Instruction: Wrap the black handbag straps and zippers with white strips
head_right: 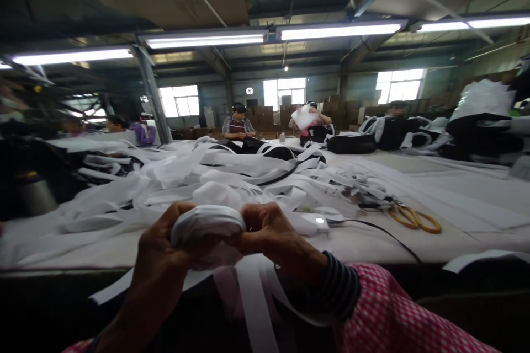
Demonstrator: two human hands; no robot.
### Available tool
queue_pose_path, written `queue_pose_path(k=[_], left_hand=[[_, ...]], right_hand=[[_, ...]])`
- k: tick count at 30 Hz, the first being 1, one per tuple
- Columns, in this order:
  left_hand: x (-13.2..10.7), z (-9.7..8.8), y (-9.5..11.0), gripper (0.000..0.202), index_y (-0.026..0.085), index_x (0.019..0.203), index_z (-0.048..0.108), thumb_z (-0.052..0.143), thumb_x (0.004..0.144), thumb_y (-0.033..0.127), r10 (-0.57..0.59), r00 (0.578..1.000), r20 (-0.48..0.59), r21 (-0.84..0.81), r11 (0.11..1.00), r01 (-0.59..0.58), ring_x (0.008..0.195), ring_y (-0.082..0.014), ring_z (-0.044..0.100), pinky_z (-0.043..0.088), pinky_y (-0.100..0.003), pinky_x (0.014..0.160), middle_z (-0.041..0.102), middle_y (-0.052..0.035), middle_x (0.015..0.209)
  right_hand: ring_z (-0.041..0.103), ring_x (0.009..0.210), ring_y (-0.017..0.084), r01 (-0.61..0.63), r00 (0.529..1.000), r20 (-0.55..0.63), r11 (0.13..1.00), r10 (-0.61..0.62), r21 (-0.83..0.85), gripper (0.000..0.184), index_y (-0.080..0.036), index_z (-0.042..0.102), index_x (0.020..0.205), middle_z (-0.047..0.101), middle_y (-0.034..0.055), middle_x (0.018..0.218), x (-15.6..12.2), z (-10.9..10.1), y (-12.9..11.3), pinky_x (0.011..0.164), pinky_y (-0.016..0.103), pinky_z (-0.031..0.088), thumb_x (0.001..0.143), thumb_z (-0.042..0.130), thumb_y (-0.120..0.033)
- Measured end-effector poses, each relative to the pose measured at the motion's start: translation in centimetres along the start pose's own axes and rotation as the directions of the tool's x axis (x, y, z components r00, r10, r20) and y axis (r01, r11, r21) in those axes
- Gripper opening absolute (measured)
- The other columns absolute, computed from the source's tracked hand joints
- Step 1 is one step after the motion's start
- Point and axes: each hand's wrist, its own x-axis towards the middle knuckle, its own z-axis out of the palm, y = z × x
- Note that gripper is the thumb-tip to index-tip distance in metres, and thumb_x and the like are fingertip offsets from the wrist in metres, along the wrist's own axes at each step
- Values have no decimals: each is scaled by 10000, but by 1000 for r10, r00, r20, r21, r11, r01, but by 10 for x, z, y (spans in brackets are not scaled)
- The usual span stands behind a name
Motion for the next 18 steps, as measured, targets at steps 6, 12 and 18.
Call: queue_pose_path(k=[6, 12, 18], left_hand=[[0, 12, -2, 321, 225, 859, 655, 851, 610, 278, 34, 996, -84, 118, 993, -24, 593, -161, 568, 501, -223, 527, 613, 58, 634], [4, 16, -11, 274, 218, 852, 642, 829, 660, 270, 105, 986, -128, 204, 976, -77, 626, -158, 576, 476, -208, 540, 626, 47, 667], [17, 6, -24, 378, 194, 868, 632, 868, 596, 308, -62, 996, -61, 56, 996, 65, 627, -153, 564, 473, -215, 549, 634, 45, 654]], right_hand=[[498, 609, 97, 42, 995, -93, 999, -41, 8, 361, -131, 655, 748, 569, -24, 676, 7, -2, 11, 562, 215, 422, 631, 894, -374], [546, 624, 112, 41, 990, -136, 999, -40, 3, 316, -128, 651, 763, 602, -18, 694, 19, -6, 24, 581, 223, 441, 641, 872, -318], [611, 725, 130, -85, 996, 35, 996, 84, 38, 278, -120, 716, 874, 673, 12, 816, 23, -10, 16, 675, 233, 487, 662, 832, -257]])
